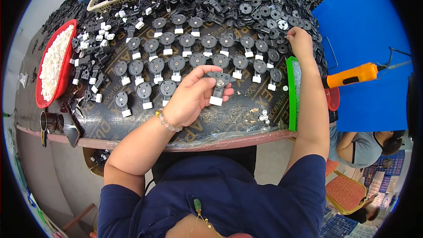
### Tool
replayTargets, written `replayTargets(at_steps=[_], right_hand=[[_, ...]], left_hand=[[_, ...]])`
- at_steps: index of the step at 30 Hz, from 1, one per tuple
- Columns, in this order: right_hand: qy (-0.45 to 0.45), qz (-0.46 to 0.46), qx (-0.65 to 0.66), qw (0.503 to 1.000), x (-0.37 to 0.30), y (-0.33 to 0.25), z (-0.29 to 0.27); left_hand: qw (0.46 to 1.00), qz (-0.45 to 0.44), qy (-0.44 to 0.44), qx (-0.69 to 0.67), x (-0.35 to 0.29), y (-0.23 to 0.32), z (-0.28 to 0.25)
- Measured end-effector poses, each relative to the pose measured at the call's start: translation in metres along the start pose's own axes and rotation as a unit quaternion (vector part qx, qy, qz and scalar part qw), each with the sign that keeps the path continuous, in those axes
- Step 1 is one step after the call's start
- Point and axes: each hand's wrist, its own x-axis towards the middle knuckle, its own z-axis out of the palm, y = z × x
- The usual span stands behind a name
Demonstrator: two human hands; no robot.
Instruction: Assembling small black plastic components with white inserts by hand on a factory workbench.
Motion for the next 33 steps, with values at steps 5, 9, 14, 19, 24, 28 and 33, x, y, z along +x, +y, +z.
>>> replayTargets(at_steps=[5, 9, 14, 19, 24, 28, 33], right_hand=[[-0.082, 0.062, 0.313, 0.944, -0.018, -0.037, -0.031], [-0.213, 0.035, 0.606, 0.766, -0.060, -0.089, -0.051], [-0.204, -0.012, 0.642, 0.739, -0.112, -0.136, -0.050], [-0.146, -0.071, 0.630, 0.759, -0.135, -0.157, -0.051], [-0.126, -0.175, 0.535, 0.817, -0.145, -0.162, -0.058], [-0.136, -0.211, 0.542, 0.802, -0.144, -0.163, -0.052], [-0.138, -0.218, 0.560, 0.787, -0.148, -0.159, -0.038]], left_hand=[[1.000, 0.001, -0.002, 0.000, 0.001, 0.000, -0.001], [1.000, 0.018, -0.007, -0.008, 0.001, 0.000, 0.000], [1.000, 0.021, -0.006, -0.017, 0.000, 0.001, 0.000], [1.000, 0.018, -0.009, -0.011, 0.000, 0.002, 0.002], [1.000, 0.016, -0.017, -0.011, -0.002, 0.002, 0.000], [1.000, 0.015, -0.013, -0.018, -0.001, 0.002, -0.001], [0.998, 0.018, -0.051, -0.037, 0.000, 0.002, -0.001]])
